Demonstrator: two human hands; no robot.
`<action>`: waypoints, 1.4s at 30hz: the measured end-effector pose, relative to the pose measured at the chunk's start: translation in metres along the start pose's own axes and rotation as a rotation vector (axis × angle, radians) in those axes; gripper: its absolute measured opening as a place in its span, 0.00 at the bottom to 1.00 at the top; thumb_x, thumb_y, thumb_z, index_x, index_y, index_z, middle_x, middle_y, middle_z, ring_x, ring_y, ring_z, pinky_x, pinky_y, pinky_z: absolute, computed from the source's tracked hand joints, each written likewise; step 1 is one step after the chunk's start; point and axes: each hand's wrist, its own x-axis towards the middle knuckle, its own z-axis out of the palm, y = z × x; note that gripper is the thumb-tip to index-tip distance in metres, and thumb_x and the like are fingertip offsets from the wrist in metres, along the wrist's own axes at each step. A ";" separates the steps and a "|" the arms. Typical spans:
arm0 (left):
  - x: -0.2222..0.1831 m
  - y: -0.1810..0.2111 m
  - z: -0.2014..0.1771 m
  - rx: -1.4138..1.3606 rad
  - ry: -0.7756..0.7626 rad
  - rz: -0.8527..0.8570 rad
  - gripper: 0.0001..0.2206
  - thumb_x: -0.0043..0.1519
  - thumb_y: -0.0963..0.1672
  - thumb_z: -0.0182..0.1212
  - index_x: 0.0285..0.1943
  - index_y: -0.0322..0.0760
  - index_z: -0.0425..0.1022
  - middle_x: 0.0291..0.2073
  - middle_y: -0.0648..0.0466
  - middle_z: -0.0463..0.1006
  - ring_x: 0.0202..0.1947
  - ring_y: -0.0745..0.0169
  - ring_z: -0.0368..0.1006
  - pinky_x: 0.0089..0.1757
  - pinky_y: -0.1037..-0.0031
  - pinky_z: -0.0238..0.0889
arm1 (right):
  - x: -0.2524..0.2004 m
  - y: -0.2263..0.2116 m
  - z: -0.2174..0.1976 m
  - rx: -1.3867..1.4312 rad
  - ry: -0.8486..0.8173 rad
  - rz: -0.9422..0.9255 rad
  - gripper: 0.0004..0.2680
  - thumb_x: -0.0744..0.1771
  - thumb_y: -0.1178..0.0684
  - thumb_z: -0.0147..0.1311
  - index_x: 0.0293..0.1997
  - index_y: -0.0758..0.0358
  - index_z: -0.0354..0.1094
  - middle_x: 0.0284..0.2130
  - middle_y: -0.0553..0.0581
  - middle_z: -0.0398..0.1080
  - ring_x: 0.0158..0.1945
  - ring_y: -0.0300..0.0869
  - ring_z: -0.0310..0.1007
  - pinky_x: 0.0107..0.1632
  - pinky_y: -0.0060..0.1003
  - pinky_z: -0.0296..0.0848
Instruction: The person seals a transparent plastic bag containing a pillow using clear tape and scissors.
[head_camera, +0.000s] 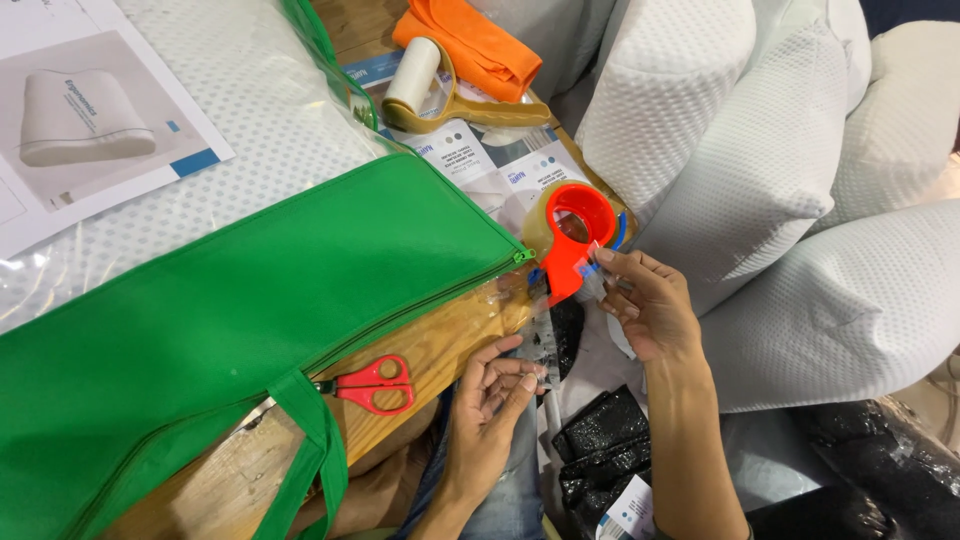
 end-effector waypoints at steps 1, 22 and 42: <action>0.000 0.000 0.000 -0.001 0.001 -0.002 0.19 0.63 0.42 0.60 0.64 0.33 0.69 0.42 0.47 0.83 0.41 0.62 0.80 0.48 0.72 0.76 | -0.002 -0.001 0.002 -0.001 0.001 0.001 0.17 0.60 0.58 0.68 0.15 0.55 0.56 0.17 0.50 0.61 0.11 0.30 0.40 0.25 0.27 0.54; -0.005 -0.002 0.007 -0.259 0.058 -0.184 0.13 0.62 0.41 0.63 0.55 0.35 0.70 0.41 0.43 0.86 0.38 0.61 0.81 0.44 0.74 0.74 | -0.046 0.019 -0.013 -0.124 0.039 -0.254 0.15 0.68 0.45 0.59 0.26 0.54 0.55 0.16 0.46 0.51 0.15 0.31 0.44 0.25 0.30 0.55; -0.002 0.013 0.011 0.093 0.069 -0.125 0.09 0.61 0.46 0.66 0.45 0.39 0.75 0.40 0.47 0.90 0.47 0.65 0.86 0.45 0.78 0.74 | -0.101 0.055 -0.025 -0.648 -0.092 -0.462 0.04 0.66 0.56 0.62 0.31 0.63 0.74 0.26 0.52 0.73 0.21 0.35 0.71 0.27 0.24 0.70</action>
